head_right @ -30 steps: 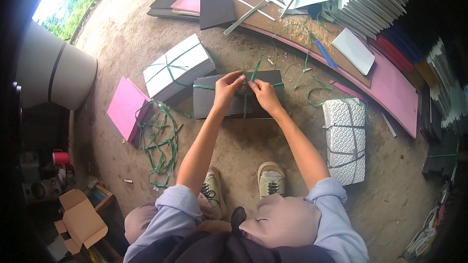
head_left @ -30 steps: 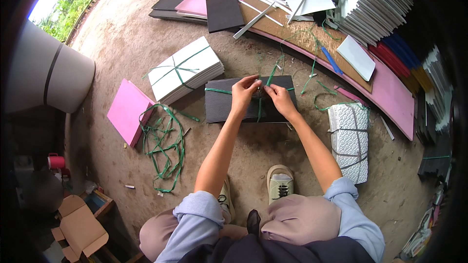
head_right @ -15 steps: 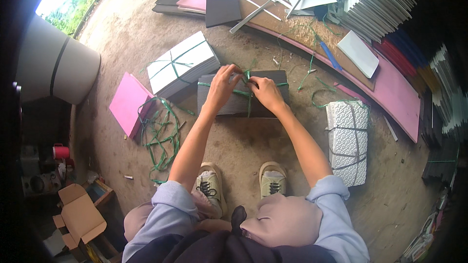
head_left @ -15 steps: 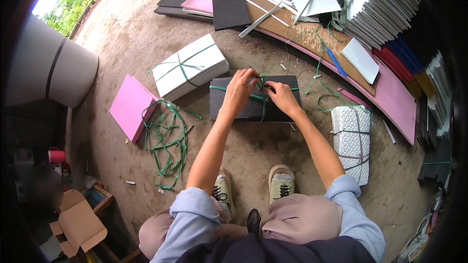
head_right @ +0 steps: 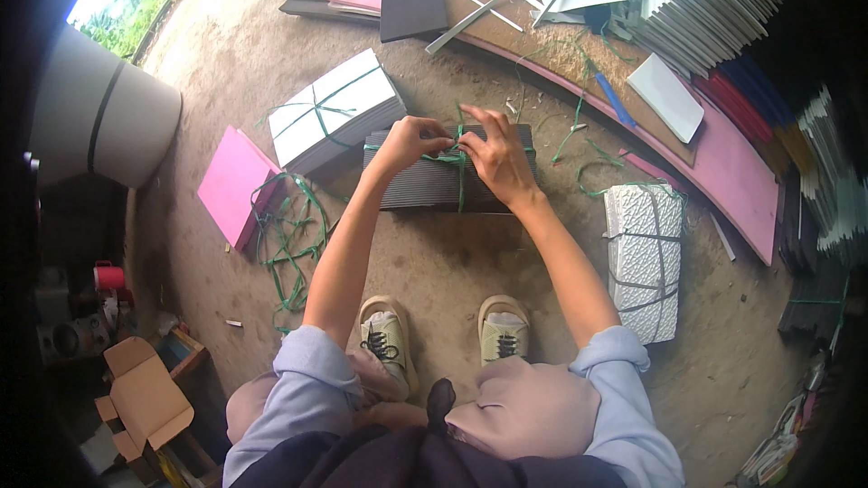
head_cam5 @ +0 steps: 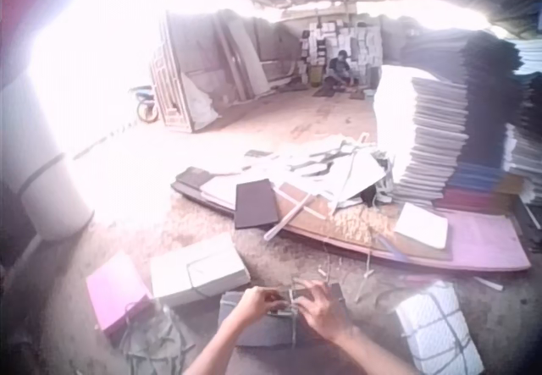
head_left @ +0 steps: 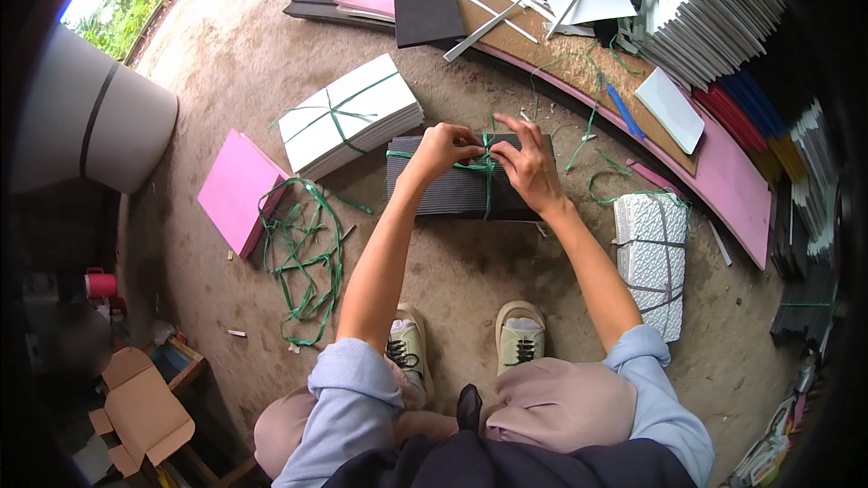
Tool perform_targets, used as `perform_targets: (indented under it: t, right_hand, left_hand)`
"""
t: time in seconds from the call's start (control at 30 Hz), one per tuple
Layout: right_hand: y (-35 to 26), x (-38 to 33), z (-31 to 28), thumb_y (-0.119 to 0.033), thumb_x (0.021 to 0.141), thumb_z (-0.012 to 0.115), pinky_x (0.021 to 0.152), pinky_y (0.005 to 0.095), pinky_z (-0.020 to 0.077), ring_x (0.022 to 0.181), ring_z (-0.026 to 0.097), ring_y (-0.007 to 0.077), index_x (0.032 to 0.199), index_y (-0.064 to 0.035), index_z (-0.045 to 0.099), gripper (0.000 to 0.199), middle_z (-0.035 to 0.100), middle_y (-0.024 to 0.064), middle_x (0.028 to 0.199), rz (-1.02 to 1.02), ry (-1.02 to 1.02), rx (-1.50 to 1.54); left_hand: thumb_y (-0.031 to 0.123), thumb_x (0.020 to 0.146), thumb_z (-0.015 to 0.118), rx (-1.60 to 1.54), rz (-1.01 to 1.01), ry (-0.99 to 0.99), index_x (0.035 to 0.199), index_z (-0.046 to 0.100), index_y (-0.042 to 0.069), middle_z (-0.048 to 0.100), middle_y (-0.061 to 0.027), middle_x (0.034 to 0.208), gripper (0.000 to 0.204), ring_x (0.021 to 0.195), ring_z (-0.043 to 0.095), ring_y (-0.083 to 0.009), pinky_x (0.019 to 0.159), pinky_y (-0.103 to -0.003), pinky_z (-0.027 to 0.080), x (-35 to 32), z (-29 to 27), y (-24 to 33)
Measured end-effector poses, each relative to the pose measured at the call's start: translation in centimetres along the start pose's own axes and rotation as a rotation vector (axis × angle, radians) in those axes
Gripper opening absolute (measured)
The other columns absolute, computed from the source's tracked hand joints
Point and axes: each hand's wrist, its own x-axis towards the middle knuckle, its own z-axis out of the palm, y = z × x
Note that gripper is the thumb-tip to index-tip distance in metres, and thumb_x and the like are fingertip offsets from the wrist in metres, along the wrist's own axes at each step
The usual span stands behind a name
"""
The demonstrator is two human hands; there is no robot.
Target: The person gathers stacks of white and black paper sheets on the floor and ties them with green plastic strapping. They wrap the strapping around each stack, pull it tight, and tie knots to secure the bundles.
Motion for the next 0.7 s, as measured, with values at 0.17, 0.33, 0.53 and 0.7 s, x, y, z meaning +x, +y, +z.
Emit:
perform_targets:
  t: [0.17,0.33,0.53,0.7]
  right_hand:
    - [0.3,0.5,0.5,-0.015,0.078,0.058,0.086,0.0377,0.027,0.086,0.049,0.0172,0.082,-0.0093,0.059,0.007,0.06,-0.0003,0.082,0.027,0.017,-0.01]
    - [0.1,0.0,1.2,-0.017,0.081,0.055,0.083,0.0361,0.0286,0.083,0.049,0.0162,0.087,-0.0101,0.057,0.01,0.058,-0.0011,0.076,0.214,-0.016,0.048]
    - [0.6,0.4,1.1,-0.016,0.08,0.056,0.081,0.0348,0.0323,0.083,0.05,0.0162,0.098,-0.0134,0.057,0.019,0.056,-0.0008,0.075,0.15,-0.029,0.103]
    - [-0.2,0.8,1.0,-0.013,0.079,0.057,0.08,0.0324,0.0372,0.084,0.049,0.018,0.104,-0.0146,0.059,0.026,0.056,0.0008,0.079,0.1,-0.021,0.305]
  left_hand:
    - [0.011,0.073,0.064,0.045,0.124,0.034,0.084,0.065,0.0,0.062,-0.01,0.067,0.015,0.061,0.059,-0.0161,0.059,-0.028,0.046,-0.1,-0.1,0.3]
    - [0.013,0.077,0.061,0.15,0.285,0.151,0.087,0.064,0.0,0.058,-0.0111,0.076,0.017,0.066,0.057,-0.0192,0.061,-0.03,0.044,-0.9,0.8,-0.4]
    - [0.017,0.084,0.054,-0.152,0.135,-0.028,0.098,0.059,-0.001,0.055,-0.0055,0.077,0.023,0.074,0.051,-0.0142,0.068,-0.028,0.042,-1.0,1.0,-1.2]
    - [0.02,0.087,0.052,-0.378,0.021,-0.067,0.102,0.057,0.0,0.057,-0.0019,0.082,0.025,0.078,0.049,-0.01,0.073,-0.025,0.041,-0.7,1.1,-2.4]
